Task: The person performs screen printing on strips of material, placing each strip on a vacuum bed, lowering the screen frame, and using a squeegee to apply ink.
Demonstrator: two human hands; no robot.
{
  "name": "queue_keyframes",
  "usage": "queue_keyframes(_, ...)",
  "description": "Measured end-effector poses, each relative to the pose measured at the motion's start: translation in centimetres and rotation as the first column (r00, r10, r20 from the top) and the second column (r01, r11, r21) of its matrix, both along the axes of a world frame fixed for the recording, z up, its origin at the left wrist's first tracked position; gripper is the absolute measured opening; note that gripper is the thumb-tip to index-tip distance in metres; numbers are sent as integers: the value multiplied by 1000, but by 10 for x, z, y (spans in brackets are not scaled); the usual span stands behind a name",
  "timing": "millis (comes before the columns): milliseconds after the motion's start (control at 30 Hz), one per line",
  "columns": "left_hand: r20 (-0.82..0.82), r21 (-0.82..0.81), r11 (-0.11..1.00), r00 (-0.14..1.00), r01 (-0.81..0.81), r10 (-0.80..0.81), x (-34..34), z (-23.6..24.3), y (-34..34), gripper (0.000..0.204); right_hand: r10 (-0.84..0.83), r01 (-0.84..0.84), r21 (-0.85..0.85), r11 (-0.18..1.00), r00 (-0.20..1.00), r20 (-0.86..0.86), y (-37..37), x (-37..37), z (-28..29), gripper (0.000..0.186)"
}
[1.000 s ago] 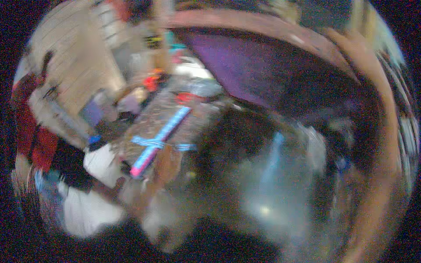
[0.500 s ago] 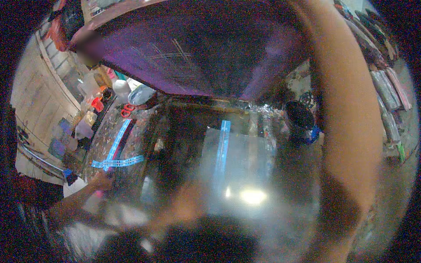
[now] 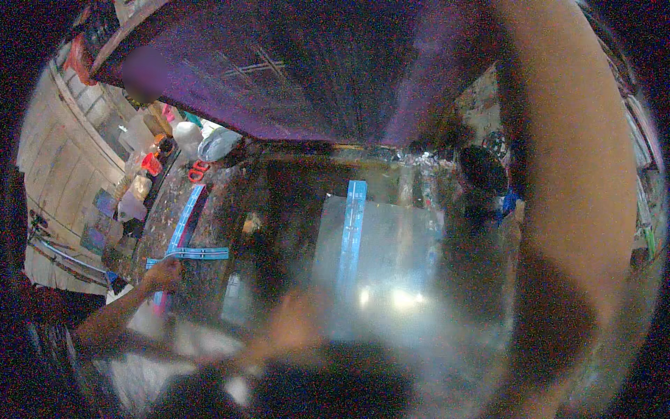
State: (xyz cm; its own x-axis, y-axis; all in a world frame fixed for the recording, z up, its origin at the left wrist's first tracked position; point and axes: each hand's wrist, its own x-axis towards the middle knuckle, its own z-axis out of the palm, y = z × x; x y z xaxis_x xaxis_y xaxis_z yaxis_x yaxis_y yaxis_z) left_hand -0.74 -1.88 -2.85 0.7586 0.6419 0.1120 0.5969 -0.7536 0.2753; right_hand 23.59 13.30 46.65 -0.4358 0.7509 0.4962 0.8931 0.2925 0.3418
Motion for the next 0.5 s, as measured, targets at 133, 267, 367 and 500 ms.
queue_keyframes(133,31,41,999,999,-31,30,1,-1,-2,73,3,-3,8,1000,1000,0,2,-2,1,41)
queue_keyframes(267,-36,99,995,999,5,-1,1,0,-2,73,1,-1,1,1000,1000,-6,2,-3,1,41)
queue_keyframes(367,-14,66,998,1000,18,-18,1,1,-1,73,10,-10,8,1000,1000,27,0,-2,-1,41)
queue_keyframes(500,-1,58,998,1000,15,-15,0,2,0,73,-35,34,11,999,999,9,0,-3,-2,39)
